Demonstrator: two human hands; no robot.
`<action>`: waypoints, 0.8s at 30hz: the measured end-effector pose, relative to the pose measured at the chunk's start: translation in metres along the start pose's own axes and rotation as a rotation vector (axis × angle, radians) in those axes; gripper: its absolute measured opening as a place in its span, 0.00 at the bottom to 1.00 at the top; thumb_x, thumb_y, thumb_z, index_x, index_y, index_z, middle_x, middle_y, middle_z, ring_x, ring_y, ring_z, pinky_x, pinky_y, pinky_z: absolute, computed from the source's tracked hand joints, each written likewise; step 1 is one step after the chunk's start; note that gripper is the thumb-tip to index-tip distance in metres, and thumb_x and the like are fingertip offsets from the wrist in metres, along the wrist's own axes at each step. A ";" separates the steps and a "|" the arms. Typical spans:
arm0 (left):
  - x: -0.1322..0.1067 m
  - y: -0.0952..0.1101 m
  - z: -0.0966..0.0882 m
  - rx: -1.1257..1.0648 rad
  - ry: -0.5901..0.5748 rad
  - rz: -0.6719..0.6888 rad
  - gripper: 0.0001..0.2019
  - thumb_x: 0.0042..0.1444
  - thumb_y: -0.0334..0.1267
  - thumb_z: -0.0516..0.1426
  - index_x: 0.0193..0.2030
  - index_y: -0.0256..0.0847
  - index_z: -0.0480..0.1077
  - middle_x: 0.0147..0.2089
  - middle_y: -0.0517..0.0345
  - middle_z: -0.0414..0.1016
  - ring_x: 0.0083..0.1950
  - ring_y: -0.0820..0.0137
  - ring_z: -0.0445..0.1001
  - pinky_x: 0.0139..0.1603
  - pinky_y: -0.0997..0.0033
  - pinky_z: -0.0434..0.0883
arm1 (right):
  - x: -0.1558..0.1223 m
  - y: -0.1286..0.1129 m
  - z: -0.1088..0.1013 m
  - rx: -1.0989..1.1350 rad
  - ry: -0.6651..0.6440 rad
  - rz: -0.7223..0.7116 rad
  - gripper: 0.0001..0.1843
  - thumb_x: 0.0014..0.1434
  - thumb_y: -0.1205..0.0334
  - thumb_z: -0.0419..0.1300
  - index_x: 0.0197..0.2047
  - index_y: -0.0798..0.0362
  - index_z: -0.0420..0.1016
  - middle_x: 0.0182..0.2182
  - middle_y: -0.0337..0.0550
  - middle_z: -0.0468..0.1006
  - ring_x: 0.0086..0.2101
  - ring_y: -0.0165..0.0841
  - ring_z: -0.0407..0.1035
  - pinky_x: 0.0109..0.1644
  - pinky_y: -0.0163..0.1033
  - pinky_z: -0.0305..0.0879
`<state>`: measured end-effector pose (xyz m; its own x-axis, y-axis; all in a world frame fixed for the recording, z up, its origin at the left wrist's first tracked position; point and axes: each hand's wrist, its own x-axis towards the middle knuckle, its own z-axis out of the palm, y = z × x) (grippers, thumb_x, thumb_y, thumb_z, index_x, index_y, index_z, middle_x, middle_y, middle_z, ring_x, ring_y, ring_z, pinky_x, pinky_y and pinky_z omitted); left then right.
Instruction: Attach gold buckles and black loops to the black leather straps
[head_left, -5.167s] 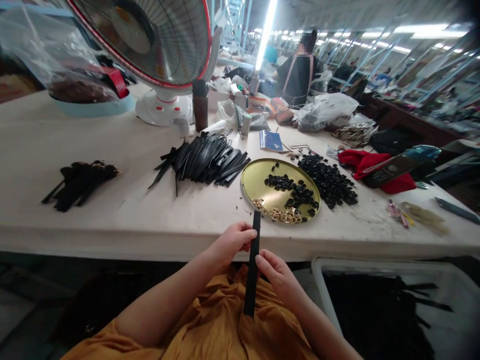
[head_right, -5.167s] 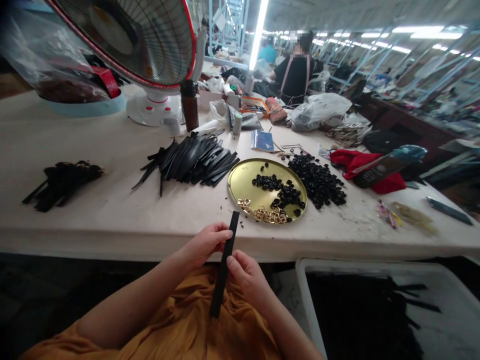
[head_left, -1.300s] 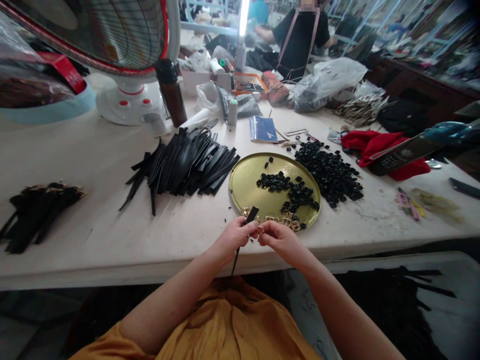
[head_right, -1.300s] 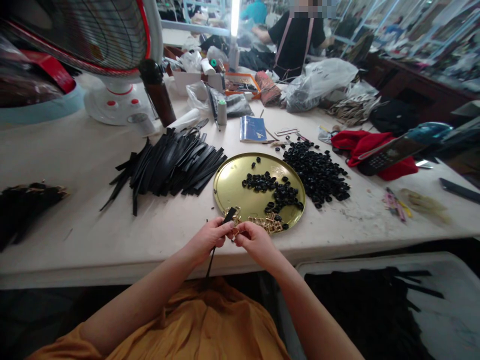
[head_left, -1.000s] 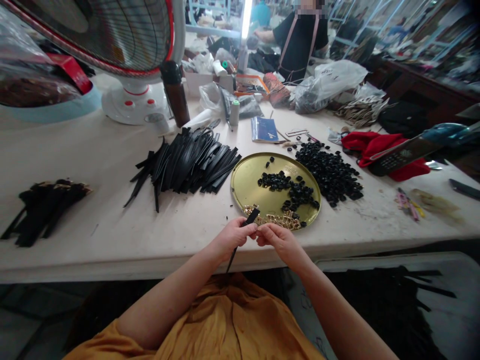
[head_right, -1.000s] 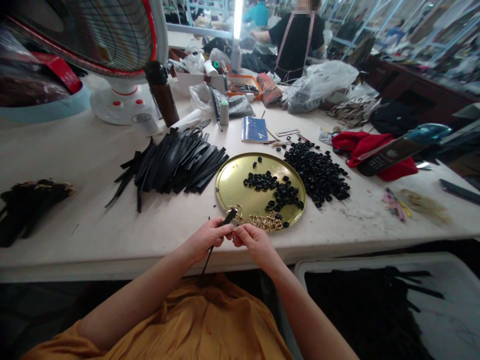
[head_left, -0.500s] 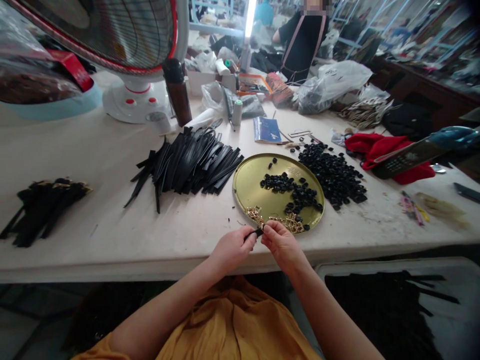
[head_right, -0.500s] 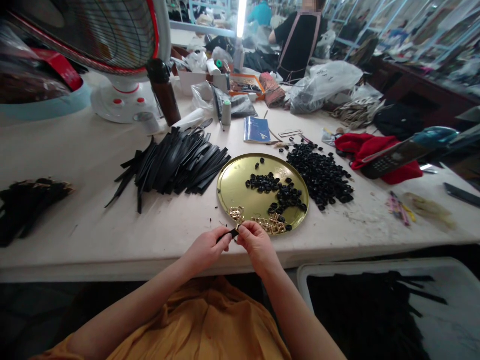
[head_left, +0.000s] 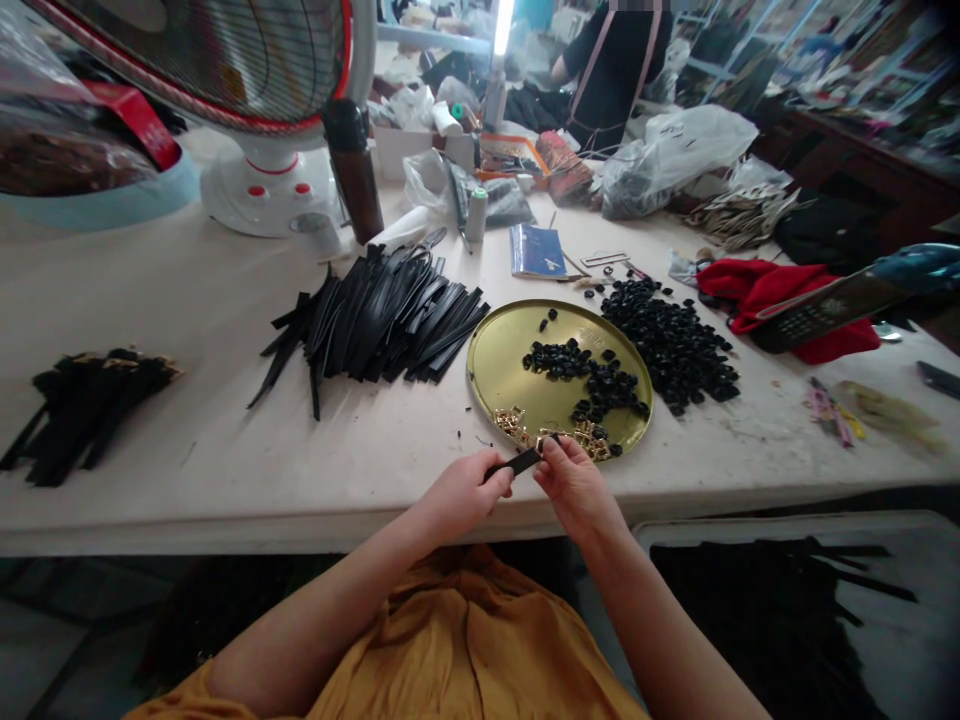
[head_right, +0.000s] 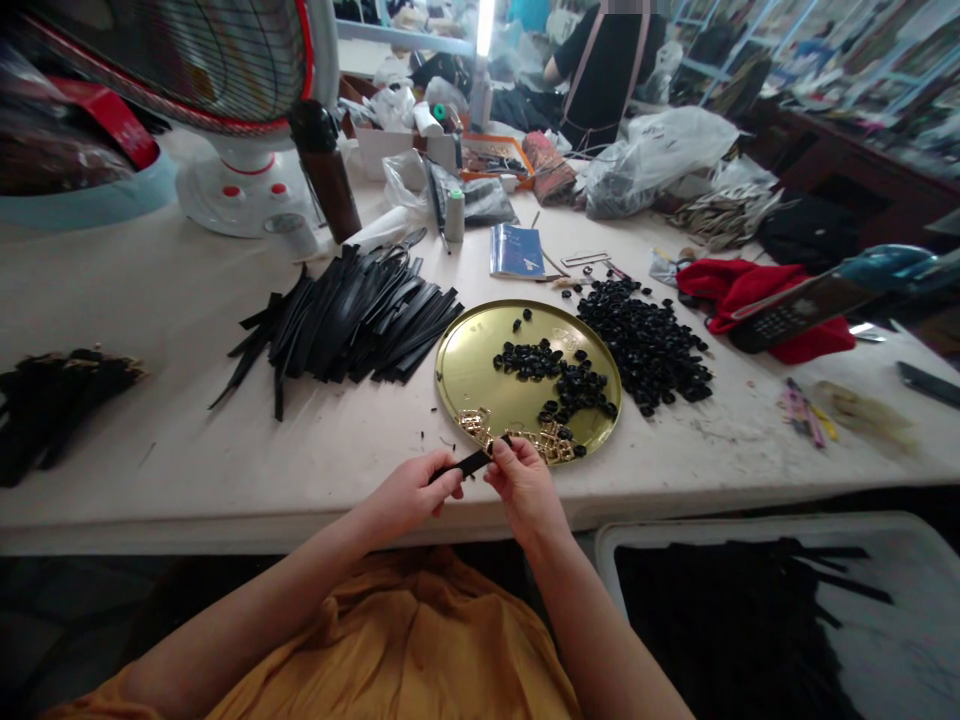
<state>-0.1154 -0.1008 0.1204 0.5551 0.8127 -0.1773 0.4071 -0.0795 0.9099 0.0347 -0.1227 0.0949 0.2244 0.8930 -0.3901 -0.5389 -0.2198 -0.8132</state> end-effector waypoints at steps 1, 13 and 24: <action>-0.001 0.001 0.000 -0.020 -0.011 -0.010 0.11 0.55 0.40 0.47 0.30 0.38 0.66 0.22 0.63 0.65 0.24 0.74 0.63 0.26 0.76 0.59 | 0.000 0.000 0.000 -0.009 0.002 -0.002 0.16 0.38 0.57 0.69 0.27 0.51 0.66 0.23 0.30 0.69 0.20 0.21 0.60 0.25 0.30 0.61; -0.002 0.003 0.006 -0.445 -0.061 -0.130 0.14 0.51 0.47 0.51 0.27 0.36 0.62 0.25 0.63 0.66 0.19 0.82 0.56 0.20 0.79 0.55 | -0.019 0.008 0.006 -0.318 0.001 -0.222 0.16 0.49 0.48 0.60 0.26 0.52 0.64 0.19 0.32 0.61 0.21 0.25 0.54 0.26 0.33 0.52; -0.007 0.002 0.005 -0.380 -0.071 -0.180 0.12 0.51 0.44 0.52 0.26 0.37 0.60 0.22 0.65 0.64 0.18 0.82 0.54 0.17 0.81 0.54 | -0.022 0.009 -0.005 -0.319 -0.135 -0.074 0.17 0.49 0.48 0.61 0.25 0.54 0.65 0.18 0.33 0.64 0.21 0.24 0.56 0.27 0.33 0.52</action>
<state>-0.1145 -0.1095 0.1215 0.5534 0.7516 -0.3589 0.2127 0.2891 0.9334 0.0294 -0.1460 0.0938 0.1322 0.9502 -0.2822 -0.2394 -0.2457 -0.9393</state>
